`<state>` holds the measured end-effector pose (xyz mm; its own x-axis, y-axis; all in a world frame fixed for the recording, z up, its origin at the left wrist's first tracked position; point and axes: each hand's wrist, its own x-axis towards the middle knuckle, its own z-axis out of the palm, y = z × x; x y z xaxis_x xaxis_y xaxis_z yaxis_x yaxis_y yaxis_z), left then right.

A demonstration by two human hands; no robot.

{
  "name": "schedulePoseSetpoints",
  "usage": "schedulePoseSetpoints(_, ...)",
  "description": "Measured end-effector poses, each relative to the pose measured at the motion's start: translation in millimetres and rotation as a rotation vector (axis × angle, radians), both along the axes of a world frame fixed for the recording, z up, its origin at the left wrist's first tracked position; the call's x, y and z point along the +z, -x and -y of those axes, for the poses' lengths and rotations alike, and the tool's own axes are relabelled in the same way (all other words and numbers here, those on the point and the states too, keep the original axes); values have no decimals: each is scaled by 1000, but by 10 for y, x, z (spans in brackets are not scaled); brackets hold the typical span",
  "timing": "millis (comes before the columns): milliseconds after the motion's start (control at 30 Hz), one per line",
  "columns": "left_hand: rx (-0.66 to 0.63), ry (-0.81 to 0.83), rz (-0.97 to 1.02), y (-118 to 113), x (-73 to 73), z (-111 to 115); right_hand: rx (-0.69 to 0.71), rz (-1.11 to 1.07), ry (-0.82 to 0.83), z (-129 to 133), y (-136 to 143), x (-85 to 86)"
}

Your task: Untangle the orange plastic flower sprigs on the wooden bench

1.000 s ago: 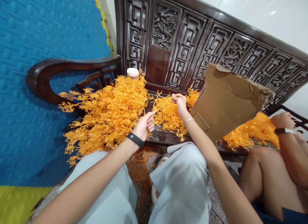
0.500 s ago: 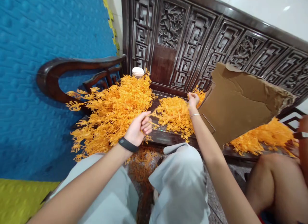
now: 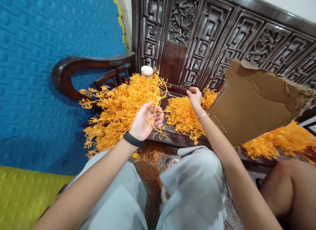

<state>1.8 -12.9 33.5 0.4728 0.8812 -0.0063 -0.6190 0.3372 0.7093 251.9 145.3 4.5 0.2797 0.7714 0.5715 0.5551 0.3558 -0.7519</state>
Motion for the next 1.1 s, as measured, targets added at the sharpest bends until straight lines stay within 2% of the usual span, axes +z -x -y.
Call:
schedulePoseSetpoints(133,-104,-43,-44,-69,-10,-32,167,-248,92,346,381,56)
schedulePoseSetpoints(200,-188,-93,-90,-101,-18,-26,237,-268,115,524,521,-5)
schedulePoseSetpoints(267,-281,-160,-156,-120,-20,0,258,-288,209,651,595,-120)
schedulePoseSetpoints(367,-425,-285,-292,-102,-6,65,207,-309,373,737,605,-307)
schedulePoseSetpoints(533,-727,-504,-584,-40,-5,224,214,-156,404,790,518,-451)
schedulePoseSetpoints(633,-942,-510,-728,-100,-136,338,196,-104,426,853,439,-498)
schedulePoseSetpoints(700,-1008,-463,-844,-167,-290,404,180,-57,437,907,375,-542)
schedulePoseSetpoints(800,-933,-433,-1030,-221,-551,488,171,52,443,985,271,-604)
schedulePoseSetpoints(900,-854,-655,-1454,-189,-753,601,198,159,430,1050,182,-627)
schedulePoseSetpoints(1000,-653,-755,-1808,-150,-840,767,225,212,418,1100,130,-594)
schedulePoseSetpoints(1100,-512,-750,-1874,-196,-833,929,258,265,395,1135,138,-513)
